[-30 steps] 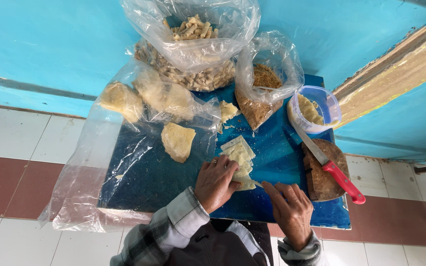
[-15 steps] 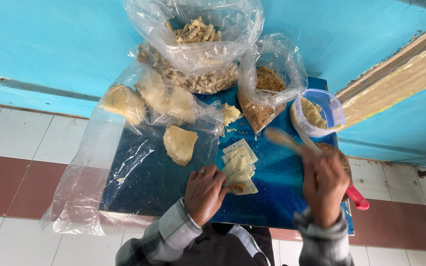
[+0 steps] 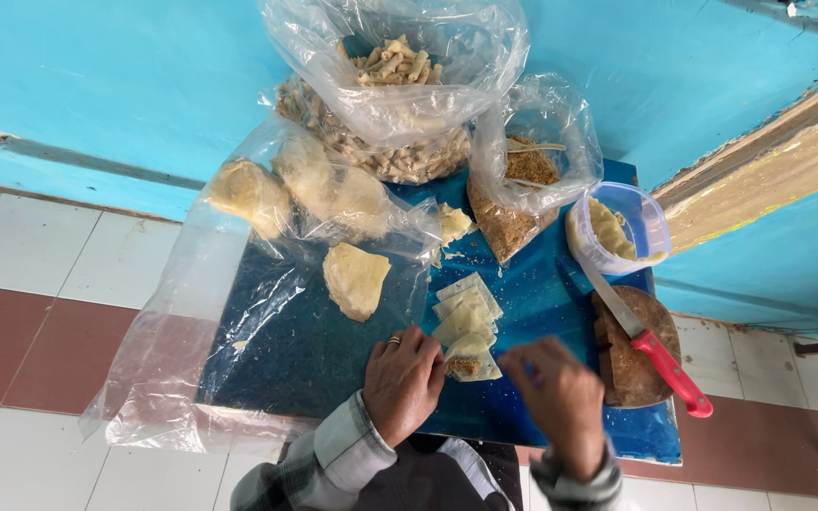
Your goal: The person folds filled dough wrappers into stuffed pastries at a small table. They pinch each wrapper closed by hand, place the finished pastry into a plastic container, and occasionally reach into a bag to add filling before sealing the next wrapper.
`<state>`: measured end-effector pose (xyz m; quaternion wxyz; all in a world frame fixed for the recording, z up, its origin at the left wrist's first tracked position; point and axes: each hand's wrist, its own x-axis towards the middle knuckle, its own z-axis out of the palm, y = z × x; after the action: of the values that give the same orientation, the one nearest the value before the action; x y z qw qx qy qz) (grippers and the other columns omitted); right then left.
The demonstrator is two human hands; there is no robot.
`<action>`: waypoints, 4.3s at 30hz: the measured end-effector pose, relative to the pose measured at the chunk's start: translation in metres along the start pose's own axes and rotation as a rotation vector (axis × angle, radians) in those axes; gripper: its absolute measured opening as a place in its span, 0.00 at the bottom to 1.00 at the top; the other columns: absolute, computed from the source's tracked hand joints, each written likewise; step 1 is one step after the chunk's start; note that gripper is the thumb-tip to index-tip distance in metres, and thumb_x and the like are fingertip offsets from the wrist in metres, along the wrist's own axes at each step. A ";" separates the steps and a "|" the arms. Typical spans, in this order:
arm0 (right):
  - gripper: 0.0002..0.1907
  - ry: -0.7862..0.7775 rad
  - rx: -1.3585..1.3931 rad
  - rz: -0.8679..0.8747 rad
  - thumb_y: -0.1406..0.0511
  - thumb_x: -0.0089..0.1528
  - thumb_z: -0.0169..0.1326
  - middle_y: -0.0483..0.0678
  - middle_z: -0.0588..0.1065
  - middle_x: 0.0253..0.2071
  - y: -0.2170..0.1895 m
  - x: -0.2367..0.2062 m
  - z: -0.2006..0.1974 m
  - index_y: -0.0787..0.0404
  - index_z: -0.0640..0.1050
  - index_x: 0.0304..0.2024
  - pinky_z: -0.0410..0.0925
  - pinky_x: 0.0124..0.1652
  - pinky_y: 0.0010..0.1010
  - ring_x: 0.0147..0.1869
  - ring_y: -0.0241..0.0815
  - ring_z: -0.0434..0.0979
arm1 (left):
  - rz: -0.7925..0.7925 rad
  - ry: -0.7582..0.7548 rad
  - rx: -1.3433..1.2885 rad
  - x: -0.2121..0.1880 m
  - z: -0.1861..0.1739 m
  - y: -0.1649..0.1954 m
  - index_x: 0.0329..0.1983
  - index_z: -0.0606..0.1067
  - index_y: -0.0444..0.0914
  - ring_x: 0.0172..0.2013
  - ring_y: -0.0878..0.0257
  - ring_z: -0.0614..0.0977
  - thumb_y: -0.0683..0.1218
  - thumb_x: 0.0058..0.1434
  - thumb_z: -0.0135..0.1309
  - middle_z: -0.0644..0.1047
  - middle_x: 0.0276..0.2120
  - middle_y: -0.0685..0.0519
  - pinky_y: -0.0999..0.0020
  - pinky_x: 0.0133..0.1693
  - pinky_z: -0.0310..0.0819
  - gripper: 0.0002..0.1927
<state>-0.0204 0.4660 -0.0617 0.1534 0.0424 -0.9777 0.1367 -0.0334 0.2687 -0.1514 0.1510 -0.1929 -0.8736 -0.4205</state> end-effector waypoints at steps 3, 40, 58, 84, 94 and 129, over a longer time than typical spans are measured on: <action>0.11 -0.025 0.015 0.155 0.57 0.53 0.67 0.42 0.79 0.33 0.009 -0.036 0.025 0.53 0.84 0.35 0.70 0.27 0.32 0.27 0.39 0.79 | -0.027 -0.027 -0.052 0.001 0.002 -0.001 0.34 0.71 0.42 0.35 0.53 0.78 0.43 0.55 0.65 0.74 0.31 0.53 0.54 0.37 0.65 0.12; 0.18 -0.069 0.434 0.182 0.68 0.52 0.67 0.45 0.81 0.45 0.002 -0.047 0.052 0.59 0.84 0.46 0.76 0.36 0.29 0.40 0.37 0.83 | 0.236 -0.191 -0.120 -0.006 0.022 -0.013 0.47 0.75 0.37 0.47 0.53 0.78 0.41 0.62 0.60 0.77 0.43 0.52 0.56 0.49 0.71 0.11; 0.10 -0.282 0.353 0.087 0.63 0.54 0.70 0.50 0.77 0.32 0.033 -0.002 0.070 0.60 0.83 0.34 0.70 0.33 0.34 0.32 0.48 0.79 | 0.176 -0.212 -0.187 0.022 0.028 -0.016 0.39 0.76 0.37 0.41 0.46 0.79 0.38 0.60 0.57 0.76 0.34 0.47 0.52 0.46 0.72 0.05; 0.09 -0.123 0.349 0.171 0.61 0.54 0.67 0.45 0.78 0.32 0.021 -0.018 0.068 0.56 0.83 0.33 0.70 0.33 0.34 0.32 0.44 0.78 | 0.097 -0.332 -0.176 0.028 0.026 -0.019 0.32 0.77 0.38 0.38 0.49 0.82 0.44 0.58 0.62 0.78 0.33 0.51 0.53 0.41 0.75 0.06; 0.07 0.136 0.104 -0.244 0.64 0.57 0.63 0.42 0.79 0.37 0.000 -0.027 0.047 0.56 0.83 0.38 0.69 0.37 0.35 0.38 0.43 0.76 | -0.013 -0.192 -0.177 0.028 0.031 -0.015 0.35 0.77 0.38 0.37 0.50 0.81 0.44 0.59 0.62 0.75 0.35 0.49 0.55 0.37 0.76 0.07; 0.11 0.094 0.022 -0.300 0.62 0.56 0.64 0.42 0.79 0.42 0.007 -0.014 0.047 0.55 0.82 0.41 0.67 0.39 0.36 0.42 0.45 0.76 | 0.187 -0.206 -0.154 0.023 0.013 -0.011 0.45 0.76 0.33 0.39 0.49 0.81 0.41 0.55 0.61 0.74 0.40 0.46 0.57 0.38 0.78 0.14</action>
<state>-0.0217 0.4598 -0.1110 0.2174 0.1832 -0.9506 0.1246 -0.0604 0.2773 -0.1571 0.0839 -0.3264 -0.8279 -0.4482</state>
